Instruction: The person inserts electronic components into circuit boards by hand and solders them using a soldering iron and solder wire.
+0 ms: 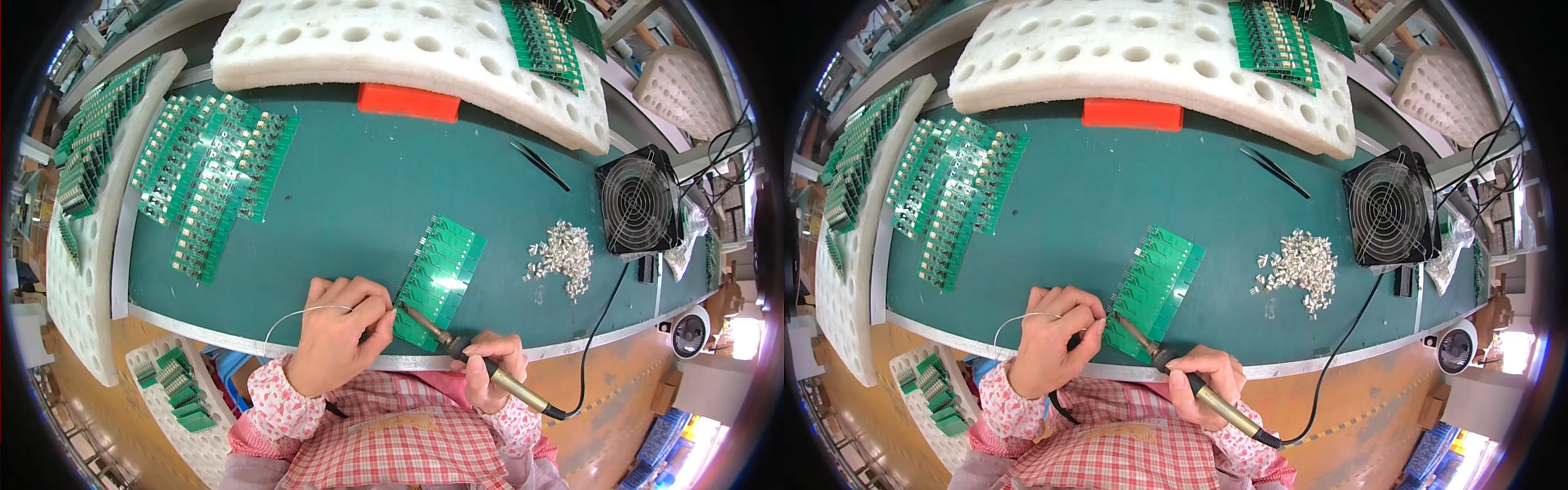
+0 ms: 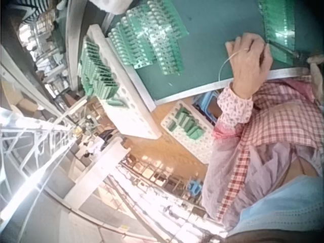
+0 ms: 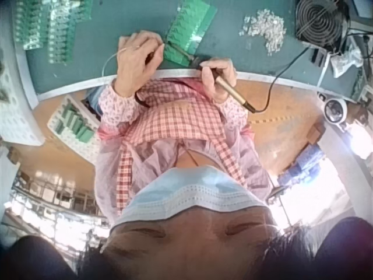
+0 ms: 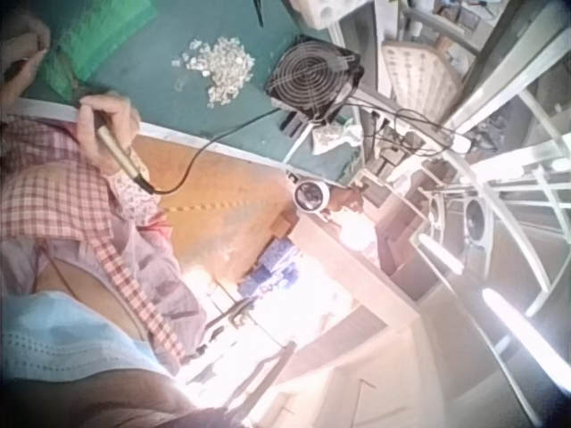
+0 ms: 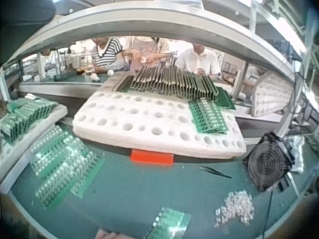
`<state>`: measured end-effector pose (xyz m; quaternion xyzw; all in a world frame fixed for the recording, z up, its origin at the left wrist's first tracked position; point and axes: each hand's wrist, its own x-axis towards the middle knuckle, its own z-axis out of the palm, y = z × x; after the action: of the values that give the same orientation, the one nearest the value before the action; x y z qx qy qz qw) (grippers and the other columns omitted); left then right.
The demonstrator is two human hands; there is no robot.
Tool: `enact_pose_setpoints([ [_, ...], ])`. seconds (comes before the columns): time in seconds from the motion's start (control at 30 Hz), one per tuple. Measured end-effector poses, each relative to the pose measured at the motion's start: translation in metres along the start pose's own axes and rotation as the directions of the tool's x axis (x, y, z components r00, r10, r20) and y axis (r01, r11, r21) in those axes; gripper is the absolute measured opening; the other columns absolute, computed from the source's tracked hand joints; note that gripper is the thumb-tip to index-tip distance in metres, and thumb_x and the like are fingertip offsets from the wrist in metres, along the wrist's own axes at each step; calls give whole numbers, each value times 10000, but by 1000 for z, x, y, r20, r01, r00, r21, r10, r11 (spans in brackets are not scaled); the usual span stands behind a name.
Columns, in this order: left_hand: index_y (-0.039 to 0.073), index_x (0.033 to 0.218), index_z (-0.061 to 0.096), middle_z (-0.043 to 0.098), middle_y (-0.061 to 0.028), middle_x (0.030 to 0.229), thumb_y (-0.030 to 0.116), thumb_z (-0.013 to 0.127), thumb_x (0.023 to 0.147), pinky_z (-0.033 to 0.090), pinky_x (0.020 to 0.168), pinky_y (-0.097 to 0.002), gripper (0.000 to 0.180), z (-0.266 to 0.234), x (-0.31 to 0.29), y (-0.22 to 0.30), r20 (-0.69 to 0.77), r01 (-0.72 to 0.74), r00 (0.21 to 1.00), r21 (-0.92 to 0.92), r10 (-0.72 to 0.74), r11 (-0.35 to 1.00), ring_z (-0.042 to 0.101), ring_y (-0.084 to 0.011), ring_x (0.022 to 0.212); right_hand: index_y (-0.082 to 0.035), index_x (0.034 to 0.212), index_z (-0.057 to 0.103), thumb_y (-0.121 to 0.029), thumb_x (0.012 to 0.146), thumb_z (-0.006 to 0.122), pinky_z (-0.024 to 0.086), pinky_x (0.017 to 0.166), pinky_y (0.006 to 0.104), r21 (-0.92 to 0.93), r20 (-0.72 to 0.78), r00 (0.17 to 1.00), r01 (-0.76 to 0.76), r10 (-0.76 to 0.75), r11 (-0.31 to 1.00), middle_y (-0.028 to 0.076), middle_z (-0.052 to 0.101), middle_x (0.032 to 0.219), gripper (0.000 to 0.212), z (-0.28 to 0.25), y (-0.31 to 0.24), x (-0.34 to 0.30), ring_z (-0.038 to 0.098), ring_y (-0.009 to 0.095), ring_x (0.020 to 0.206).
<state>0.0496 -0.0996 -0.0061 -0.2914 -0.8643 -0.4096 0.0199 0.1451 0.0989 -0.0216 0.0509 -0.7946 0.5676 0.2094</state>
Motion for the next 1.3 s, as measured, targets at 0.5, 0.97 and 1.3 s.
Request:
enact_pose_setpoints([
  [0.5,57,727,581,611,-18,832,62,637,783,328,697,-342,79,-2,0,-1,45,19,999,-31,-18,999,509,-207,669,-12,898,544,-39,803,647,407,440,255,12,-7,999,-38,38,999,70,588,601,142,-1,0,-1,530,137,454],
  [0.97,57,703,567,616,-21,829,66,640,781,325,689,-341,107,0,0,0,43,21,999,-11,-21,1000,509,-211,670,-17,899,542,-55,812,652,412,444,258,-1,3,999,-40,40,999,80,600,617,145,-2,-1,-2,535,139,458],
  [1.3,58,708,565,617,-18,829,78,629,805,324,698,-337,118,0,0,0,41,58,998,-37,-56,998,506,-210,678,-38,933,541,-73,835,647,410,464,271,27,-26,990,-134,135,991,82,609,619,148,-3,-1,-4,546,148,483],
])
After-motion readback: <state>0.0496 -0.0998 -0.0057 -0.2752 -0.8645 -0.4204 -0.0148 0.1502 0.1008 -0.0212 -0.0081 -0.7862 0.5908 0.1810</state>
